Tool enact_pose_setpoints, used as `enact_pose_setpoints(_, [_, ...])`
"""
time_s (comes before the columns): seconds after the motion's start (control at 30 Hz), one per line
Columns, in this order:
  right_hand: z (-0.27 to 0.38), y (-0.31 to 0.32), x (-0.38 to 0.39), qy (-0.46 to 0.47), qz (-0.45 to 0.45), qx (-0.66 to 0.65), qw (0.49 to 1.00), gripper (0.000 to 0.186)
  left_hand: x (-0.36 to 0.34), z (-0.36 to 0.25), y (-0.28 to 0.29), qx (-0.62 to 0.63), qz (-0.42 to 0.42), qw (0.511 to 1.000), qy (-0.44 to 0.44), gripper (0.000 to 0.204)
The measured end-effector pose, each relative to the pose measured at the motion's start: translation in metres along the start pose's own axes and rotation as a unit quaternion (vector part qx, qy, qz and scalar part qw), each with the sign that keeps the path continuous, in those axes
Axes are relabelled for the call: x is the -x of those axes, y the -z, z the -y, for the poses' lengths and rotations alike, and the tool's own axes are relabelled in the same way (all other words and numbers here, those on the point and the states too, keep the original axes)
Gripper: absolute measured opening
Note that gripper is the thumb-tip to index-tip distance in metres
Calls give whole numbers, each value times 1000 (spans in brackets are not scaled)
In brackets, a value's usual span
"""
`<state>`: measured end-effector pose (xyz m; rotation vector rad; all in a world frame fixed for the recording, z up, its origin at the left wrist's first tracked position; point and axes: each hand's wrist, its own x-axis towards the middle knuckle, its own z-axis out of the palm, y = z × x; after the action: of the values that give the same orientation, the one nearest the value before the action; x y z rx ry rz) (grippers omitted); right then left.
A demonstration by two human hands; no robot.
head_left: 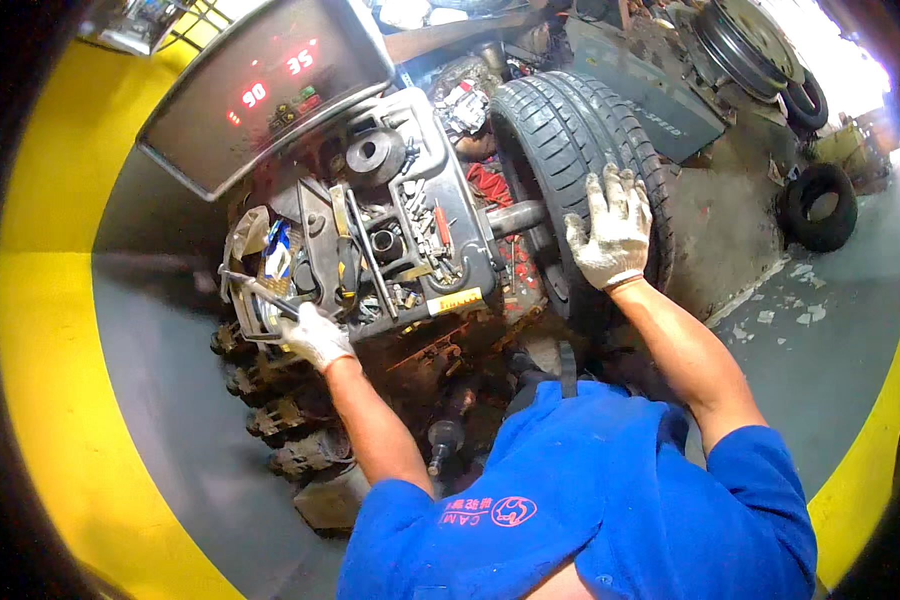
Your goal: The person mounts a tire onto a rim using a tire changing machine. They apply lubricant to the rim, secure the rim on the machine, and use the machine's arm to press the tire bead onto the rim. The person then removes the assembled wheel from the machine.
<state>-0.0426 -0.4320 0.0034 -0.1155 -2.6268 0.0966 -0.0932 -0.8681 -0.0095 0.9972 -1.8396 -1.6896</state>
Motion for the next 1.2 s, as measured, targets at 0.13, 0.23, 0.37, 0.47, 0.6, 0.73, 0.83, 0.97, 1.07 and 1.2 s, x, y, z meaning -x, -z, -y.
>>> enact_pose_setpoints(0.13, [-9,-3,5,-5,-6,-29,1000,61,148,-24,-56,71,174,982,-17,16])
enact_pose_setpoints(0.23, [-9,-9,6,-1,10,-96,995,70,238,-30,-85,31,325,945,-5,18])
enact_pose_setpoints(0.37, [-32,12,4,-41,-38,-340,939,52,306,-15,-125,-54,419,903,-76,33])
enact_pose_setpoints(0.47, [-63,16,12,-50,140,-592,792,51,358,-28,-148,-126,403,898,-125,64])
enact_pose_setpoints(0.6, [-100,27,49,-142,239,-860,429,33,421,-19,-163,-188,448,832,-267,48])
enact_pose_setpoints(0.73, [-209,-15,88,-322,210,-842,379,23,462,-25,-196,-421,557,627,-346,60])
enact_pose_setpoints(0.83, [-316,-41,125,-470,198,-723,466,17,459,-19,-206,-476,443,653,-388,57])
enact_pose_setpoints(0.97, [-438,-65,185,-554,158,-620,533,66,443,0,-186,-563,344,658,-363,68])
enact_pose_setpoints(1.07, [-490,-44,186,-646,185,-508,539,65,450,12,-185,-562,350,637,-396,72])
enact_pose_setpoints(1.2, [-496,-54,193,-569,236,-439,654,49,452,22,-194,-598,347,611,-385,80])
